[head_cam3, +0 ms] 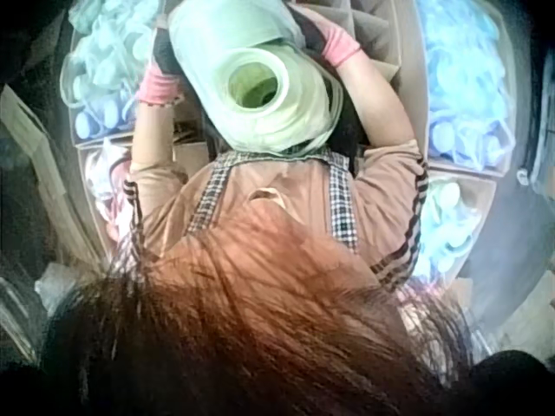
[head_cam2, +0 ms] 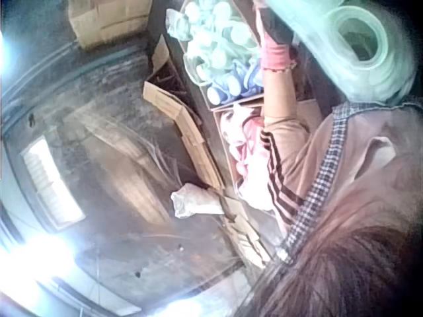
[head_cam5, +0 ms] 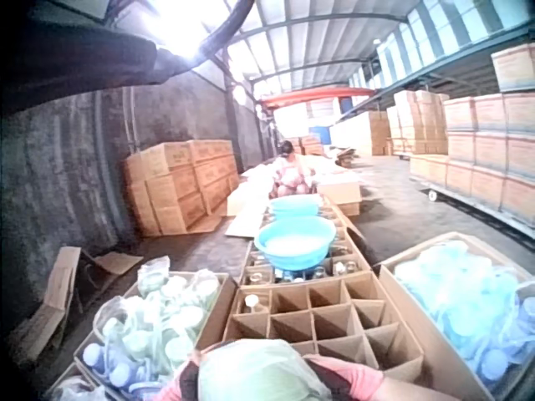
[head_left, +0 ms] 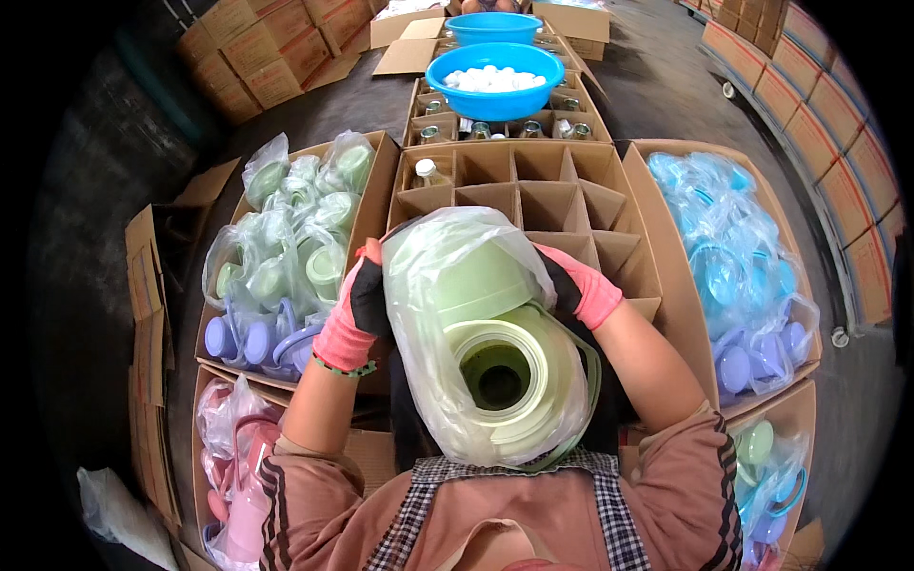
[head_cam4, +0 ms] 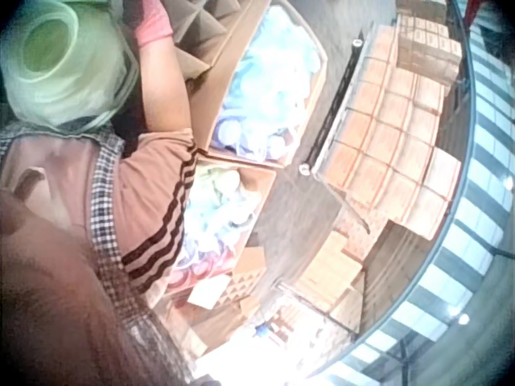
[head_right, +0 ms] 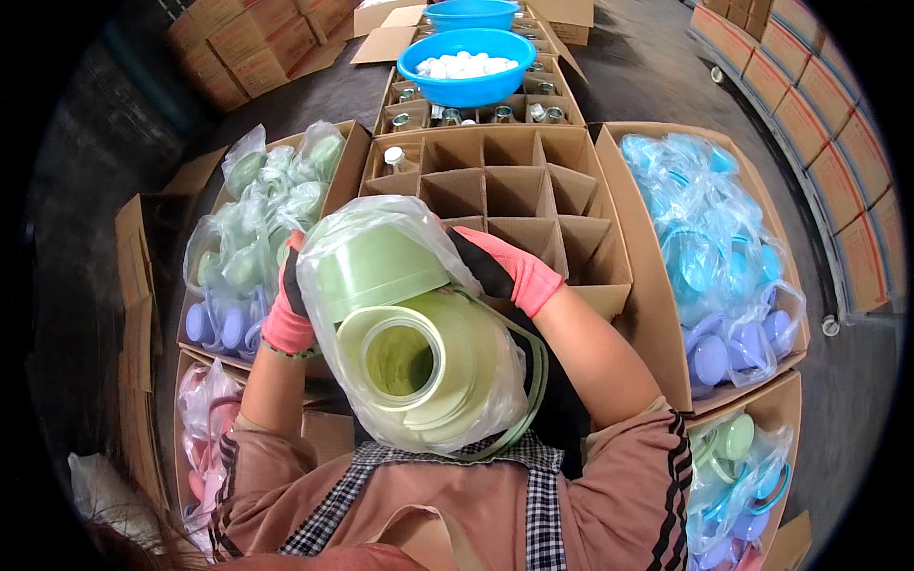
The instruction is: The person assembles and packs thermos flasks. They insert a metal liner into a plastic flask body, secure the lid, and then place the assembled unit into a plastic bag. The person handles multiple flasks of different colors, including purple and green, and places the bagged items into cardboard boxes.
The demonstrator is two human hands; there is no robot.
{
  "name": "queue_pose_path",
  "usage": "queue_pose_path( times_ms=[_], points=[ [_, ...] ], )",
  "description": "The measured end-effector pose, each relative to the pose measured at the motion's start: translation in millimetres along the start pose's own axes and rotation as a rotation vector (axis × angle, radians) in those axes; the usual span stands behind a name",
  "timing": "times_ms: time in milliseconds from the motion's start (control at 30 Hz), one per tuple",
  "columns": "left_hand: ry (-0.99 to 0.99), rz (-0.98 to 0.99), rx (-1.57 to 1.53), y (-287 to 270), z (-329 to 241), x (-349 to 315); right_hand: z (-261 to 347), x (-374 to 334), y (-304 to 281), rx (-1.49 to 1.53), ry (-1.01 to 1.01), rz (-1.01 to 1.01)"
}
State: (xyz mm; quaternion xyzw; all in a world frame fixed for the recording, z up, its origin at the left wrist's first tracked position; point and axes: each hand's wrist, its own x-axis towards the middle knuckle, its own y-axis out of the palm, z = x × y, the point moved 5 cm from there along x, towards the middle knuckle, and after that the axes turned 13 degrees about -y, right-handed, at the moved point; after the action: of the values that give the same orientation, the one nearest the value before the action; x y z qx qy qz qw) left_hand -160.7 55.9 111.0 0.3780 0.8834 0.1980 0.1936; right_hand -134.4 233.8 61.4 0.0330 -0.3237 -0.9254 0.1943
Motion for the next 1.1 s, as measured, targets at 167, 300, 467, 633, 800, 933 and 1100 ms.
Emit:
queue_pose_path(
  times_ms=[167,300,467,633,800,933,1100],
  points=[
    [0.026,0.287,-0.287,15,8,8,13,-11,25,0.026,0.041,-0.013],
    [0.125,0.210,-0.167,-1,25,24,15,-7,21,0.159,-0.016,-0.016],
    [0.073,0.292,-0.281,-30,49,28,52,-28,47,-0.379,-0.216,-0.173],
    [0.016,0.224,-0.161,5,38,30,59,-30,55,-0.504,-0.291,-0.228],
    [-0.059,0.207,-0.360,27,25,34,60,-23,42,-0.579,-0.176,-0.253],
    [0.030,0.285,-0.334,41,-3,10,50,-30,51,-0.108,-0.179,-0.097],
    [0.061,0.147,-0.285,16,-3,11,53,-17,60,-0.343,-0.273,0.059]
  ],
)
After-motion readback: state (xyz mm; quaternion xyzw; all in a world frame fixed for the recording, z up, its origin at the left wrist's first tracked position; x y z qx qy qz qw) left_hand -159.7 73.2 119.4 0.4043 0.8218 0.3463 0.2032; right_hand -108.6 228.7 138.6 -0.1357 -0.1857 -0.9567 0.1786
